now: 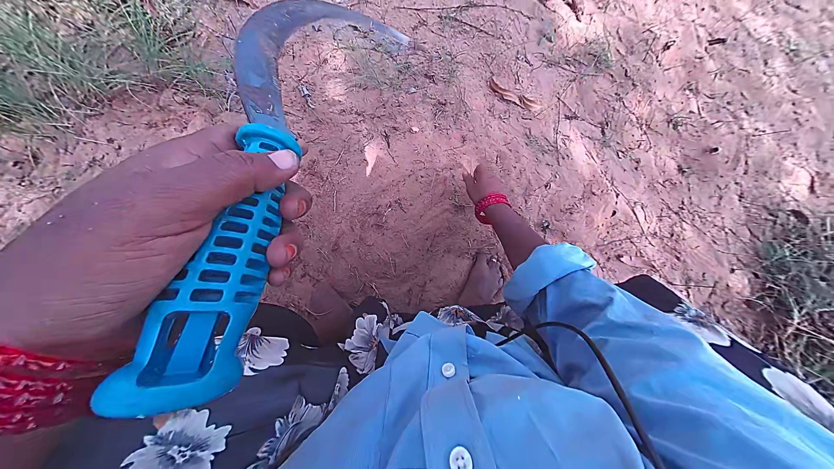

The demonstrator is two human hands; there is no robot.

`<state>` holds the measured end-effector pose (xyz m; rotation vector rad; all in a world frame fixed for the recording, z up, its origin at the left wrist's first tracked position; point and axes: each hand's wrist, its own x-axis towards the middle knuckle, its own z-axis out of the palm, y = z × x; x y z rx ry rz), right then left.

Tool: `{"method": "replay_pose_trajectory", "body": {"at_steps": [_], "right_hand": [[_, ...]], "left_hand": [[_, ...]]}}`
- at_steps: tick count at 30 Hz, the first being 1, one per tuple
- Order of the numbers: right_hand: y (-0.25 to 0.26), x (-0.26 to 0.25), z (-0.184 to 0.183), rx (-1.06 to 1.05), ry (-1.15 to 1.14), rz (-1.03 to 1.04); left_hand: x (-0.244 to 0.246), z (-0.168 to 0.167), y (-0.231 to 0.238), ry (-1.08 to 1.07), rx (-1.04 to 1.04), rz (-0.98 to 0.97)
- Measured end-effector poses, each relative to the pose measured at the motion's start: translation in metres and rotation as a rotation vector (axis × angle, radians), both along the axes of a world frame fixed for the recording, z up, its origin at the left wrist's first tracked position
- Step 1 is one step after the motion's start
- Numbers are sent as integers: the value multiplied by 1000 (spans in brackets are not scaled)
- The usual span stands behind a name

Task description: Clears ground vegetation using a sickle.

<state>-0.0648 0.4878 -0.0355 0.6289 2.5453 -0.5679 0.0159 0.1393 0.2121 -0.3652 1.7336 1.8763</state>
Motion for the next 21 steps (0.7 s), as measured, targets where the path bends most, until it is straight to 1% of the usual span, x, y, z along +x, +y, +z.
{"method": "replay_pose_trajectory", "body": {"at_steps": [3,5,8,9,10,13,15,18,19,20,21], "right_hand": [[-8,-14,-9,13,-62,11],[-14,-21,-19,89,-121,61],[-20,-24,-33,183,-201,137],[-21,-24,-34,192,-195,164],[-18,-23,-36,170,-158,199],[1,-27,-54,-47,86,233],[5,-29,-64,-257,255,133],[-4,-32,-75,-507,315,-136],[-8,-33,-74,-558,295,-211],[-12,-35,-72,-541,275,-263],[-15,-37,-69,-477,254,-291]], "left_hand": [[4,-3,-1,58,-57,-28],[9,-10,-7,92,-51,-26],[11,-12,-16,48,-75,1],[11,-12,-20,26,-88,15],[10,-13,-24,10,-93,34],[8,-13,-32,-14,-104,92],[8,-11,-34,-4,-106,116],[12,-11,-37,33,-111,106],[13,-12,-38,45,-116,100],[15,-13,-40,53,-114,103],[17,-15,-42,51,-100,108]]}}
